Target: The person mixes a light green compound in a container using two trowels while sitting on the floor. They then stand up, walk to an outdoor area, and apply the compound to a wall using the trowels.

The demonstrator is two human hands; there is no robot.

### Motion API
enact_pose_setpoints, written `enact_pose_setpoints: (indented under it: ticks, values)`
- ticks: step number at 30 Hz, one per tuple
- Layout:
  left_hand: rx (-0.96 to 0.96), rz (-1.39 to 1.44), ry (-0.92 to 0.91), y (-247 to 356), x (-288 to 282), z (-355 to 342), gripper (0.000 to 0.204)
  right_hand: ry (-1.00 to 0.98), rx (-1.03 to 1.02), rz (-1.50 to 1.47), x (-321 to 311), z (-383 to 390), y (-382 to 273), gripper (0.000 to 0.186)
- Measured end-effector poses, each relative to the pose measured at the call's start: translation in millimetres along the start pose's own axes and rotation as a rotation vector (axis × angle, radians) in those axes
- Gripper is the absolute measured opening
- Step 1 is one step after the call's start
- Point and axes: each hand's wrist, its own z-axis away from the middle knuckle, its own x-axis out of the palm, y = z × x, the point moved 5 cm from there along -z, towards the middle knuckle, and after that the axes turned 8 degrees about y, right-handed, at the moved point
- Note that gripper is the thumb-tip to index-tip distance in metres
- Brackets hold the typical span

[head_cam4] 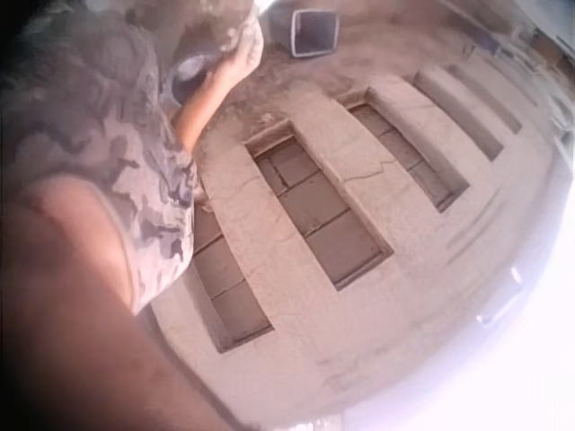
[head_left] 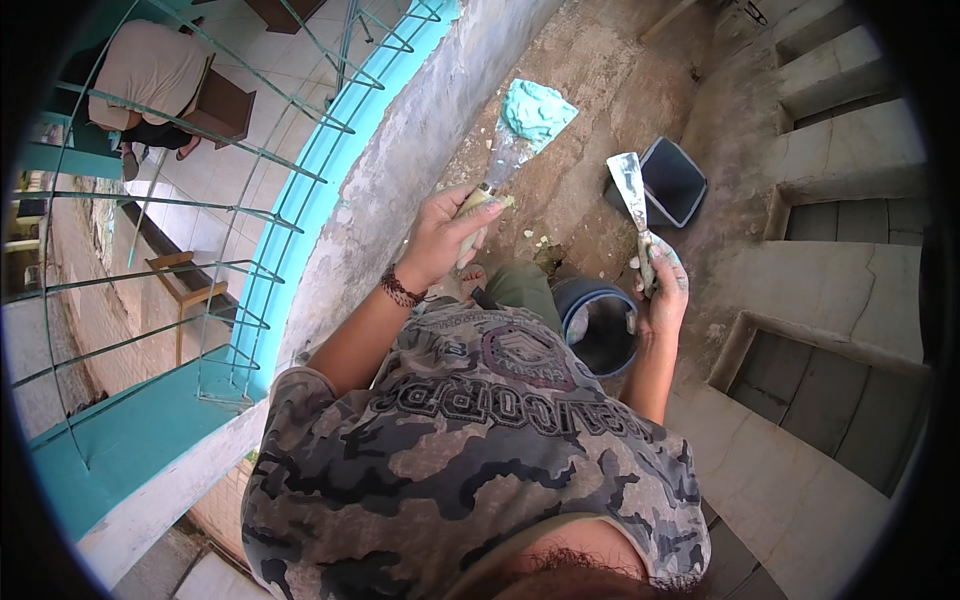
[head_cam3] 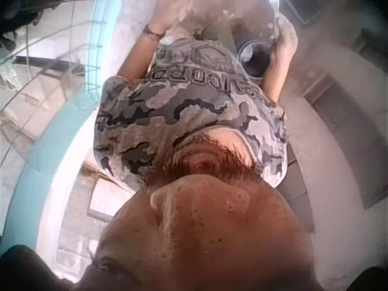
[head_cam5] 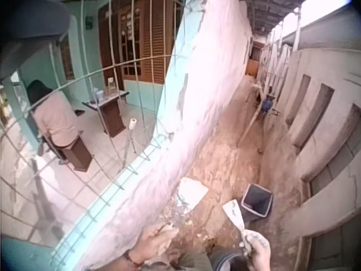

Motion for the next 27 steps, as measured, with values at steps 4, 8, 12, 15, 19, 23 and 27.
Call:
enact_pose_setpoints:
  ticks: [4,8,12,15,19,23,27]
  values:
    - [0.044,0.075,0.126,17.9,-18.8,-34.1,0.016,-0.157,-0.001,0.117,70.6,-46.8,-32.9,0.024]
    - [0.114,0.005,0.271,32.0,-37.3,-67.1,0.016,-0.302,-0.054,0.294,129.9,-93.5,-65.6,0.023]
    - [0.199,-0.062,0.401,49.1,-44.9,-84.3,0.017,-0.334,-0.139,0.504,169.5,-130.9,-101.0,0.022]
    - [0.243,-0.136,0.461,61.6,-46.6,-92.7,0.017,-0.412,-0.182,0.533,191.5,-156.0,-125.9,0.021]
    - [0.367,-0.269,0.466,74.9,-50.5,-102.5,0.019,-0.541,-0.236,0.619,217.4,-190.4,-156.0,0.020]
    - [0.441,-0.332,0.455,75.6,-61.8,-99.0,0.020,-0.683,-0.287,0.628,235.3,-203.9,-171.5,0.020]
    - [0.440,-0.352,0.435,87.9,-72.1,-93.3,0.020,-0.774,-0.381,0.613,254.1,-210.8,-171.5,0.020]
